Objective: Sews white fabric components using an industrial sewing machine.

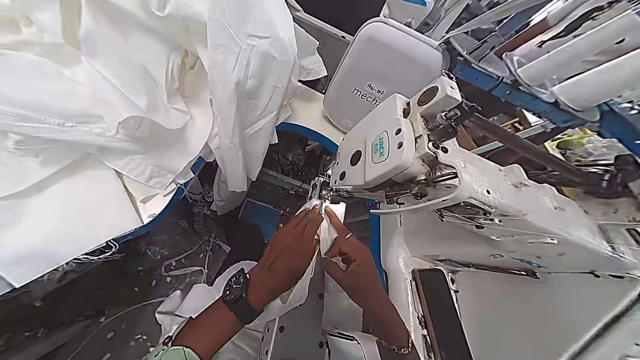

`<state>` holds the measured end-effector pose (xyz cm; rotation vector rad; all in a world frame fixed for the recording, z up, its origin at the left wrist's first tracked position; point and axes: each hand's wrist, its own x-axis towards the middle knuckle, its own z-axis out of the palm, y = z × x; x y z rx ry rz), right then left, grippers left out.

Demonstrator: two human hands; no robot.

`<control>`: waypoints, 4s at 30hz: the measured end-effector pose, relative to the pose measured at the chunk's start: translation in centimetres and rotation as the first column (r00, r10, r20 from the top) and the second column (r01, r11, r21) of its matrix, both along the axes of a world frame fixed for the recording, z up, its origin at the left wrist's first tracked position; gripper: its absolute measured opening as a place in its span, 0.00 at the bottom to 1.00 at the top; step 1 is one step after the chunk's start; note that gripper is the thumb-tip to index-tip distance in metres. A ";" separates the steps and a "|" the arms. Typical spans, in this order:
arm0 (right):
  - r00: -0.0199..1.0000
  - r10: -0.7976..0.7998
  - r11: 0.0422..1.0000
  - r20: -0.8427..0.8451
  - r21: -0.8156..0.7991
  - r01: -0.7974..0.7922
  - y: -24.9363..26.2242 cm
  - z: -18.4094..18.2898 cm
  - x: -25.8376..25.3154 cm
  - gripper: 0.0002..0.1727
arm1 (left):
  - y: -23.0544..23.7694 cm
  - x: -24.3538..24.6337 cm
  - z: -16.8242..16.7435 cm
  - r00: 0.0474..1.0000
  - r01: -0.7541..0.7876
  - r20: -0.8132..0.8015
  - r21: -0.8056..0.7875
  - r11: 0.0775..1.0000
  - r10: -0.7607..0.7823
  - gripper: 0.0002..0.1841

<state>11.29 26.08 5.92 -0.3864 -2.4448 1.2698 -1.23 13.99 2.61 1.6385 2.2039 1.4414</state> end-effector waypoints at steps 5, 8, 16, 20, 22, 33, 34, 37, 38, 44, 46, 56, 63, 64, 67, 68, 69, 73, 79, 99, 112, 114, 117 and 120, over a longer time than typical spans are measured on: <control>0.997 -0.039 0.996 -0.067 -0.079 0.034 -0.6 0.0 -1.6 0.11 | 0.5 0.1 -0.1 0.999 0.007 -0.050 0.033 0.999 -0.005 0.14; 0.985 -0.134 0.991 -0.105 -0.023 0.132 -1.4 0.0 -1.5 0.09 | 0.5 0.2 0.1 1.000 0.014 0.002 0.021 1.000 -0.014 0.13; 0.982 -0.175 0.982 -0.072 -0.084 0.169 -1.4 0.2 -1.9 0.10 | 1.3 0.1 -0.2 0.999 -0.011 0.048 0.047 0.999 0.009 0.13; 0.942 -0.318 0.912 -0.104 0.237 0.334 -3.1 -0.2 -3.3 0.08 | 2.0 -1.0 0.1 0.979 0.022 0.201 0.026 0.999 -0.026 0.14; 0.913 -0.393 0.808 -0.112 0.432 0.401 -4.2 0.4 -3.2 0.09 | 1.8 -1.7 0.8 0.965 0.016 0.260 0.017 1.000 -0.020 0.13; 0.808 0.020 0.924 0.588 0.297 -0.239 -2.8 5.2 9.8 0.19 | -8.3 3.0 1.3 0.984 0.012 0.175 0.069 0.998 -0.024 0.13; 0.737 -0.015 0.863 0.676 0.381 -0.332 -5.0 8.3 9.2 0.18 | -8.2 4.4 1.2 0.989 0.006 0.145 0.047 0.999 -0.012 0.13; 0.762 -0.106 0.683 0.639 0.604 -0.411 -11.0 10.6 7.0 0.12 | -7.6 6.2 0.2 0.993 -0.056 0.103 0.027 0.998 0.053 0.13; 0.810 -0.063 0.683 0.583 0.617 -0.391 -11.9 9.3 6.6 0.11 | -7.4 6.3 -0.2 0.992 -0.075 0.102 0.033 0.997 0.071 0.14; 0.705 -0.223 0.805 0.673 0.535 -0.256 -11.5 10.9 5.2 0.17 | -5.3 4.1 -0.1 0.980 -0.131 0.157 0.046 0.990 0.122 0.13; 0.682 -0.203 0.776 0.703 0.540 -0.325 -12.0 12.6 4.3 0.17 | -6.1 4.4 0.5 0.972 -0.066 0.225 -0.024 0.998 0.070 0.12; 0.414 -0.123 0.850 0.902 0.311 -0.425 -9.4 11.4 2.0 0.21 | -8.3 3.4 1.9 0.976 0.038 0.219 -0.112 0.993 -0.013 0.12; 0.371 -0.087 0.842 0.924 0.268 -0.469 -8.5 11.4 1.6 0.21 | -6.5 3.0 0.8 0.997 0.023 0.071 0.024 0.999 -0.025 0.15; 0.374 -0.094 0.841 0.923 0.275 -0.467 -8.2 11.3 1.5 0.21 | -6.5 2.7 1.1 0.997 0.028 0.065 0.013 1.000 -0.029 0.15; 0.484 -0.116 0.810 0.867 0.365 -0.459 -8.3 11.8 2.1 0.18 | -6.9 2.9 1.2 0.995 0.073 0.065 -0.004 0.997 -0.073 0.15; 0.538 -0.075 0.808 0.840 0.368 -0.461 -7.9 11.5 2.7 0.18 | -6.9 3.0 1.1 0.995 0.078 0.061 0.001 0.997 -0.078 0.15; 0.556 -0.020 0.822 0.831 0.331 -0.464 -7.4 11.0 3.1 0.19 | -6.8 2.6 1.2 0.993 0.090 0.073 -0.001 0.996 -0.089 0.15; 0.522 -0.043 0.830 0.852 0.322 -0.456 -7.4 10.7 3.1 0.20 | -6.1 -0.4 3.0 0.960 0.269 0.112 -0.106 0.957 -0.257 0.16; 0.757 -0.029 0.816 0.653 0.453 -0.359 -8.4 10.1 4.1 0.16 | -7.8 0.6 3.8 0.937 0.344 0.126 -0.201 0.917 -0.324 0.13; 0.836 -0.493 0.469 0.242 0.883 0.020 -10.2 5.7 -2.9 0.13 | -2.5 3.2 0.6 0.906 -0.115 0.418 0.088 0.989 0.067 0.11; 0.828 -0.364 0.749 0.426 0.662 -0.012 -8.4 9.1 5.2 0.12 | -1.0 -10.4 5.9 0.937 0.347 0.107 -0.225 0.910 -0.331 0.14; 0.819 -0.392 0.693 0.419 0.720 -0.037 -10.5 9.4 5.6 0.10 | -3.1 -6.4 8.3 0.933 0.322 0.006 -0.457 0.829 -0.360 0.13; 0.819 -0.339 0.781 0.462 0.624 -0.028 -10.3 7.1 5.4 0.08 | -6.0 -1.4 4.7 0.980 0.195 0.093 -0.258 0.946 -0.177 0.12; 0.894 -0.254 0.715 0.369 0.694 -0.083 -11.5 6.6 2.9 0.05 | -5.3 2.5 -0.6 0.976 0.063 0.202 0.079 0.995 -0.078 0.09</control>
